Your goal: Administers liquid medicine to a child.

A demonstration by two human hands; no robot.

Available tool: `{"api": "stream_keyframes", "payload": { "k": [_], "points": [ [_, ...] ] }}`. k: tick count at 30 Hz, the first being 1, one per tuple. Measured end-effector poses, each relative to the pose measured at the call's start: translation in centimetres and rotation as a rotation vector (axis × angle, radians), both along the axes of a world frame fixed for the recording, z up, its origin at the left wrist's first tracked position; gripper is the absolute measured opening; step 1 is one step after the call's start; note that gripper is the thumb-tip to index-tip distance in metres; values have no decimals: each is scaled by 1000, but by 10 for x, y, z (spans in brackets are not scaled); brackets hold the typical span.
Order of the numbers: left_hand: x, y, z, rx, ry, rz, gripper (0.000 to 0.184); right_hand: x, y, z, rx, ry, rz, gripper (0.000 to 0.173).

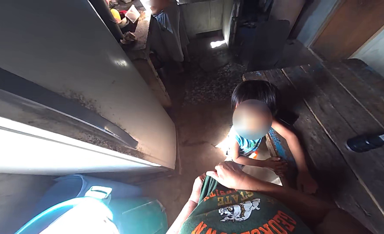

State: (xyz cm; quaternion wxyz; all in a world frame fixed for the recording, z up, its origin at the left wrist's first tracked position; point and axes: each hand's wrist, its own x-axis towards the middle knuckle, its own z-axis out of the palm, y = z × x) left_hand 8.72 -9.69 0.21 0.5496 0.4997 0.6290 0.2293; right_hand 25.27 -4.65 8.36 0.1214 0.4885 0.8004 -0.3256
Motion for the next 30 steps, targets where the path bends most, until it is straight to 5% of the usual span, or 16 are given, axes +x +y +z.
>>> {"api": "stream_keyframes", "payload": {
  "k": [4,11,14,17,20,22,24,26,30],
  "points": [
    [2,-3,5,5,164,-43,27,-7,1,-3,-62,-12,-67,81],
    [5,-5,-3,32,66,78,23,-6,-2,-25,-123,173,-247,71],
    [4,-3,5,28,52,62,22,0,-8,-42,86,405,-200,57],
    [7,-9,13,9,-223,128,21,4,-6,-61,382,635,-67,47],
    [-3,-11,56,-171,-331,78,28,2,4,-61,599,771,114,42],
    [-24,-15,39,-218,-495,-39,34,1,8,-54,654,795,232,42],
    [-37,-5,-8,3,-677,-271,30,4,6,-46,585,724,269,46],
    [-35,16,-1,178,-669,-391,20,12,7,-31,307,644,145,54],
    [-30,14,20,185,-580,-365,20,37,3,-33,-341,563,-284,54]
  ]
}}
